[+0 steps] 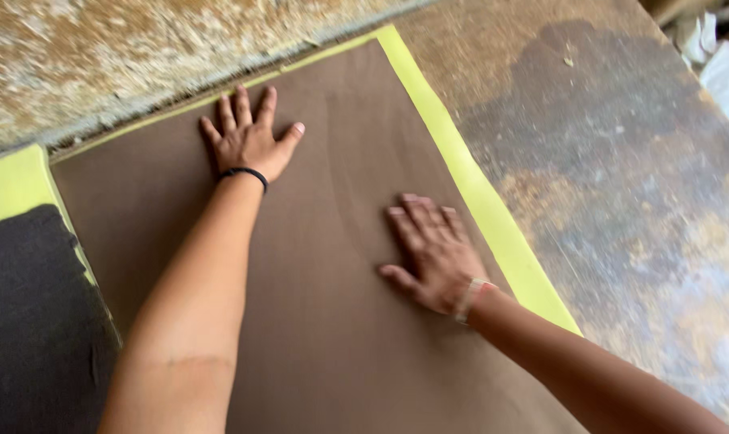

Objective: The person lays brown fabric over a yellow foam sheet on a work table, smooths it flat, trims excess fabric and foam from the edges with shears and a long blade, then sprays adhesive onto the foam with a spray gun and folds the fabric over the foam, pressing it down.

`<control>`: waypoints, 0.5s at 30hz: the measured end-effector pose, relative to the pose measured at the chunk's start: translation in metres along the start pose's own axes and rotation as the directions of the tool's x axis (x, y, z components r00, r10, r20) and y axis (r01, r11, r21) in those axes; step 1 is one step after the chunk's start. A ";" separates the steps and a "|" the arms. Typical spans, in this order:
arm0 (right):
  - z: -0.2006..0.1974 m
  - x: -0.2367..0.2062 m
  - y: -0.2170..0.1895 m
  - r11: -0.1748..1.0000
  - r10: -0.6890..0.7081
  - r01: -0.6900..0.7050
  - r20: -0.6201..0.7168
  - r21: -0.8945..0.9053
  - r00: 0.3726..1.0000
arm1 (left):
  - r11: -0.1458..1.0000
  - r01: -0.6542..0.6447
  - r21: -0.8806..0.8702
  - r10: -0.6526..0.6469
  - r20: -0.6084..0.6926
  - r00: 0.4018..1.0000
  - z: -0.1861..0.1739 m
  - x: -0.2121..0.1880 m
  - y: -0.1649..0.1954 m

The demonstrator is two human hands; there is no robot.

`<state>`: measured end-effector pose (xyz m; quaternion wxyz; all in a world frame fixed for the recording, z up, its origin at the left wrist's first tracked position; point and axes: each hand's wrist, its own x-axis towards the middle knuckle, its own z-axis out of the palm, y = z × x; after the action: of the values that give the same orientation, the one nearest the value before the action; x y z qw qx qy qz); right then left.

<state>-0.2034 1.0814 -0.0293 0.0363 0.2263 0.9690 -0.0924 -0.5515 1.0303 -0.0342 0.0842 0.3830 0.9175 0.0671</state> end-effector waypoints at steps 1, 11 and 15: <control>-0.002 -0.027 0.013 0.997 0.074 -0.075 -0.028 -0.025 0.997 | 0.998 -0.068 0.002 0.068 0.005 0.998 0.002 -0.004 -0.001; 0.008 -0.220 -0.030 0.968 0.239 -0.251 0.292 0.002 0.926 | 0.905 -0.425 0.028 0.426 -0.015 0.905 0.046 -0.207 0.062; 0.030 -0.269 -0.006 0.927 0.372 -0.368 -0.063 0.068 0.926 | 0.875 -0.475 0.090 0.470 0.074 0.880 0.068 -0.324 0.134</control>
<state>0.0359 0.9538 -0.0276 0.0107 0.4091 0.9067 -0.1018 -0.2205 0.8959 -0.0420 0.0678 0.6007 0.7961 0.0276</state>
